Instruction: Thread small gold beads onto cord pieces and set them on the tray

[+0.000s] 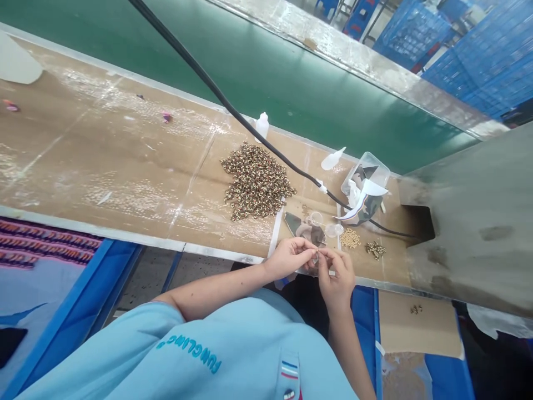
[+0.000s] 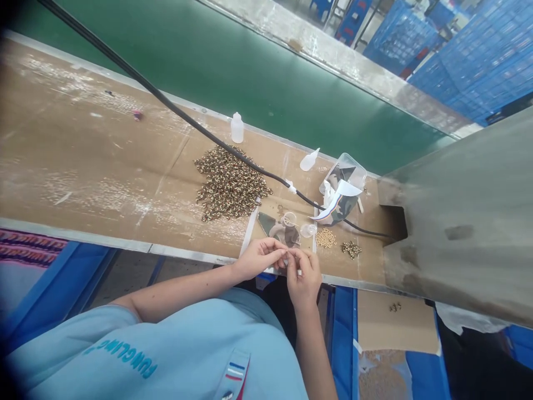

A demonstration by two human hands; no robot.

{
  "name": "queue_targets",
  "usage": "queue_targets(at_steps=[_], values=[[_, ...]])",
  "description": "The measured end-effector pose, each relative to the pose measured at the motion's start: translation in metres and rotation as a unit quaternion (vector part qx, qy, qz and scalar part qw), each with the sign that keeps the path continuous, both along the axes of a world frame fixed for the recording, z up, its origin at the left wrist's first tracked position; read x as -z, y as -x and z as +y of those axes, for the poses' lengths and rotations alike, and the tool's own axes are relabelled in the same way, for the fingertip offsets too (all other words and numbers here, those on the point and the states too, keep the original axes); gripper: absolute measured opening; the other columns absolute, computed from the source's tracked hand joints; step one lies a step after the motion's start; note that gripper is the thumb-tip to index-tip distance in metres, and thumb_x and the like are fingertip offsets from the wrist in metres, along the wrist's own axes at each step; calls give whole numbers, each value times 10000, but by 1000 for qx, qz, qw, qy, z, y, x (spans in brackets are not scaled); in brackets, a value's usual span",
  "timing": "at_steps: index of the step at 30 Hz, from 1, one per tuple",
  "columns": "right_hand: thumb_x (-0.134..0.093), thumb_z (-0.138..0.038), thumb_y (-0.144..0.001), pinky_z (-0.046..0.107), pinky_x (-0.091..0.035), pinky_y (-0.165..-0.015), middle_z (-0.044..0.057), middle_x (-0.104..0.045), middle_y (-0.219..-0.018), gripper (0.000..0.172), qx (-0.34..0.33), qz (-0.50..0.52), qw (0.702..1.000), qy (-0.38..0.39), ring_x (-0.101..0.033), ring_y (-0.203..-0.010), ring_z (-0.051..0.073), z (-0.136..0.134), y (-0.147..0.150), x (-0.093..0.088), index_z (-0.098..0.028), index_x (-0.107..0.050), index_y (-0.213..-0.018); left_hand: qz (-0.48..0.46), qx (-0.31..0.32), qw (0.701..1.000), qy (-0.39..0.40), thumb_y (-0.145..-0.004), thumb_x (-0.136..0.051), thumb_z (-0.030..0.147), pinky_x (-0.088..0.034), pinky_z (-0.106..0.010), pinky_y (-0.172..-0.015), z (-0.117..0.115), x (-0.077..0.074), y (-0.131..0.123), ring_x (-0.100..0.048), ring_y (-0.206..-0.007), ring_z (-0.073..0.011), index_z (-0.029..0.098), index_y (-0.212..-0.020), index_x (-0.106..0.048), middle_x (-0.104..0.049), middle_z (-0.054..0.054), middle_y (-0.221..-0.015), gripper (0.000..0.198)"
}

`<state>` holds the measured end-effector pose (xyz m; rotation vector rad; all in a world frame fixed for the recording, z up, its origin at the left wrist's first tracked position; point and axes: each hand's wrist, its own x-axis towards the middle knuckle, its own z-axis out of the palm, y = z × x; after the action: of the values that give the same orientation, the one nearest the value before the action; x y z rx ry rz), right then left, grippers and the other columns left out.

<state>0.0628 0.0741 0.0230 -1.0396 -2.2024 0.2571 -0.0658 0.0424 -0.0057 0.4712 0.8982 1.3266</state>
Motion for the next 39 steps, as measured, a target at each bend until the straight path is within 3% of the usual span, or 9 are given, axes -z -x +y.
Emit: queue_targets(at_steps=[6, 12, 21, 29, 35, 37, 39], values=[[-559, -172, -863, 216, -504, -633, 36, -597, -847, 116, -30, -12, 999, -26, -592, -732, 105, 2, -3, 1, -193, -657, -922, -21, 6, 1000, -1, -644, -740, 443, -441, -178, -525, -1, -7, 4, -546, -516, -56, 91, -781, -588, -598, 15, -573, 407], [-569, -178, -857, 245, -508, -648, 30, -597, -824, 136, -48, 8, 997, -63, -598, -733, 121, 5, -5, 5, -220, -676, -930, -34, 12, 999, 8, -608, -761, 467, -437, -174, -510, -1, -9, 9, -542, -502, -51, 93, -732, -575, -606, 8, -580, 435], [-585, -201, -849, 234, -488, -609, 24, -612, -802, 81, -76, 50, 996, 7, -573, -640, 97, 13, -2, 9, -187, -665, -853, 1, -26, 1000, 9, -605, -753, 503, -453, -185, -515, -3, -12, 5, -556, -503, -64, 109, -722, -556, -597, 13, -546, 456], [-570, -189, -859, 228, -495, -624, 27, -605, -826, 80, -127, 57, 990, 14, -581, -684, 102, 24, -7, 11, -195, -649, -866, 63, -62, 996, 17, -642, -731, 479, -433, -165, -492, -7, -14, -1, -525, -490, -47, 98, -720, -580, -591, 7, -552, 417], [-576, -205, -859, 224, -501, -615, 23, -608, -818, 77, -144, 65, 987, 42, -586, -679, 101, 29, -13, 11, -203, -651, -871, 182, -87, 979, -8, -765, -631, 381, -452, -174, -510, -11, -7, -9, -557, -533, -69, 107, -778, -596, -593, -9, -611, 277], [-575, -202, -860, 224, -507, -625, 22, -611, -812, 78, -149, 74, 985, 38, -594, -691, 104, 29, -14, 12, -206, -652, -872, 276, -108, 954, -53, -814, -573, 337, -476, -189, -556, -14, -4, -12, -586, -594, -85, 111, -810, -616, -613, -32, -676, 230], [-573, -200, -860, 229, -513, -631, 23, -616, -813, 83, -151, 82, 984, 40, -601, -698, 108, 30, -15, 14, -208, -654, -876, 384, -127, 909, -101, -848, -527, 291, -488, -199, -609, -16, -1, -13, -593, -643, -93, 121, -831, -635, -630, -47, -722, 202]])
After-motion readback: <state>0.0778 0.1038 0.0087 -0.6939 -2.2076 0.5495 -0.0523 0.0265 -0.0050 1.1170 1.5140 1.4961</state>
